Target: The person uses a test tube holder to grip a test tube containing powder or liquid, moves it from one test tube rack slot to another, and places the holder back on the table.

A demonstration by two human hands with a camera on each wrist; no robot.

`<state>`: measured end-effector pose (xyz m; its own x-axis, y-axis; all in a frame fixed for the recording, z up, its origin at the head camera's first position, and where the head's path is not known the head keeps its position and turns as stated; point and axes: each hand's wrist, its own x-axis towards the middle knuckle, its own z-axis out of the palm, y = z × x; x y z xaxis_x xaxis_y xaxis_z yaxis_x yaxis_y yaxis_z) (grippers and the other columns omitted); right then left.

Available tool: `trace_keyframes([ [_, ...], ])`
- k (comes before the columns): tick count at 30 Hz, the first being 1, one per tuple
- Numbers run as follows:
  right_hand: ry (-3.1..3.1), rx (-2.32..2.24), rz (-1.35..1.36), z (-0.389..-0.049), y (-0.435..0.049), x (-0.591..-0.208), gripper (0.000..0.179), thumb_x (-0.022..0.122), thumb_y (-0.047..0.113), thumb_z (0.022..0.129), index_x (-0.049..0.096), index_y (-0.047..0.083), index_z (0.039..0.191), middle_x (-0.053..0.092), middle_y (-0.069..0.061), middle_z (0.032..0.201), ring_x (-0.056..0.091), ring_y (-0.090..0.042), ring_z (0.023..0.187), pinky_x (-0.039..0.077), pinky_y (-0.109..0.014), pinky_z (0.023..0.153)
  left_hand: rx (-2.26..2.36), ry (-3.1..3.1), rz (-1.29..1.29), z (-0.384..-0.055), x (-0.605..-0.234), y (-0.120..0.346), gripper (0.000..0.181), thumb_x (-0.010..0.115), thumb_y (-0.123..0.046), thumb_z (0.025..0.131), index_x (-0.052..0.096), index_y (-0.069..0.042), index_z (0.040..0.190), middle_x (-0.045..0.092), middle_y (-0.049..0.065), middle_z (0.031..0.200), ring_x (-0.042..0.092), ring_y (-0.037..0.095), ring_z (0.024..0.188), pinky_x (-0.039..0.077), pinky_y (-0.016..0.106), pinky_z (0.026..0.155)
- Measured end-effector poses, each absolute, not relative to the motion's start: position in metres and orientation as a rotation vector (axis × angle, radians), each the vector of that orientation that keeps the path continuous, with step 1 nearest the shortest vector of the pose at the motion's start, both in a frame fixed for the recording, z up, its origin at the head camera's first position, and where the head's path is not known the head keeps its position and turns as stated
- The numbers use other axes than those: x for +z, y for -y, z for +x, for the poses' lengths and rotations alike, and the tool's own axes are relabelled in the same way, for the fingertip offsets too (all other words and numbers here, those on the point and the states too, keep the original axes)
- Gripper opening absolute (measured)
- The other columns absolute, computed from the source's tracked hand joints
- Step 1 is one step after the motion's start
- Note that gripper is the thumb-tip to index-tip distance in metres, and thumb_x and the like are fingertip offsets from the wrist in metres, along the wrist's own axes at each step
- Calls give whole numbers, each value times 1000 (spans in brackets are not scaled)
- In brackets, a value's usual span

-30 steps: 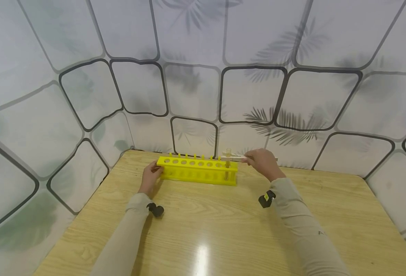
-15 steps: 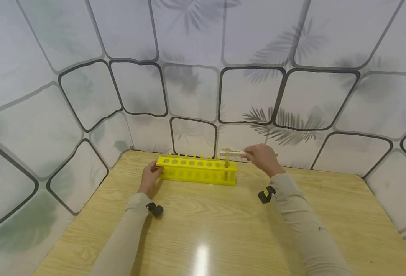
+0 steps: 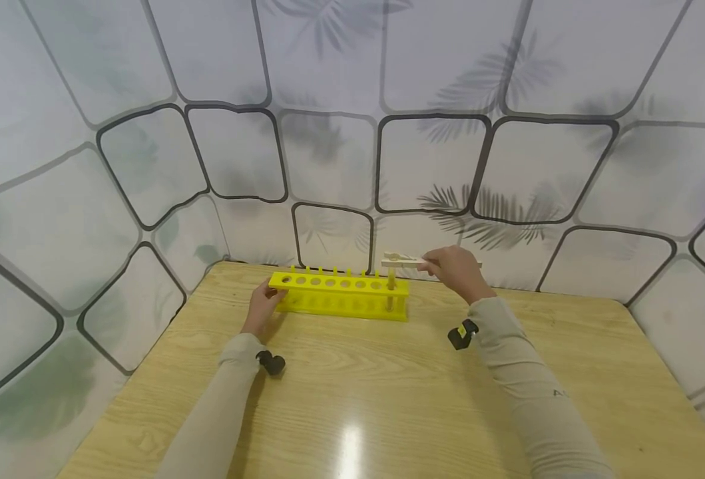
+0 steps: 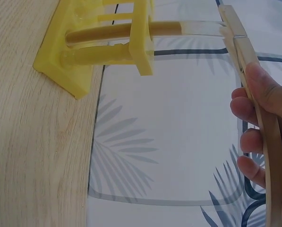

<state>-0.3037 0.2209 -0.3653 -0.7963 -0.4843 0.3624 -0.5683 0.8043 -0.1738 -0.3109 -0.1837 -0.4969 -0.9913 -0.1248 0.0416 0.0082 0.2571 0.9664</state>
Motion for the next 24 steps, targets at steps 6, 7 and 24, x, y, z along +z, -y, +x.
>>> trace_keyframes([
  [6,2683,383,807,-304,-221,-365,21,61,24,90,71,7,84,65,0,61,50,-8,49,47,-32,49,-1806,2435,161,-310,-495,184,45,58,-12,91,48,-2,134,48,19,138,46,36,128,40,44,109],
  [7,2683,386,808,-304,-222,-364,21,61,24,90,71,7,84,65,0,61,50,-8,49,47,-32,49,-1805,2438,171,-309,-494,184,45,58,-12,91,48,-2,134,48,19,138,46,37,128,40,45,109],
  [24,2688,381,786,-307,-223,-366,20,60,25,90,70,9,83,64,0,61,50,-9,49,48,-33,51,-1850,2369,191,-305,-492,188,42,57,-9,91,51,-2,132,50,18,137,49,36,124,45,44,105],
])
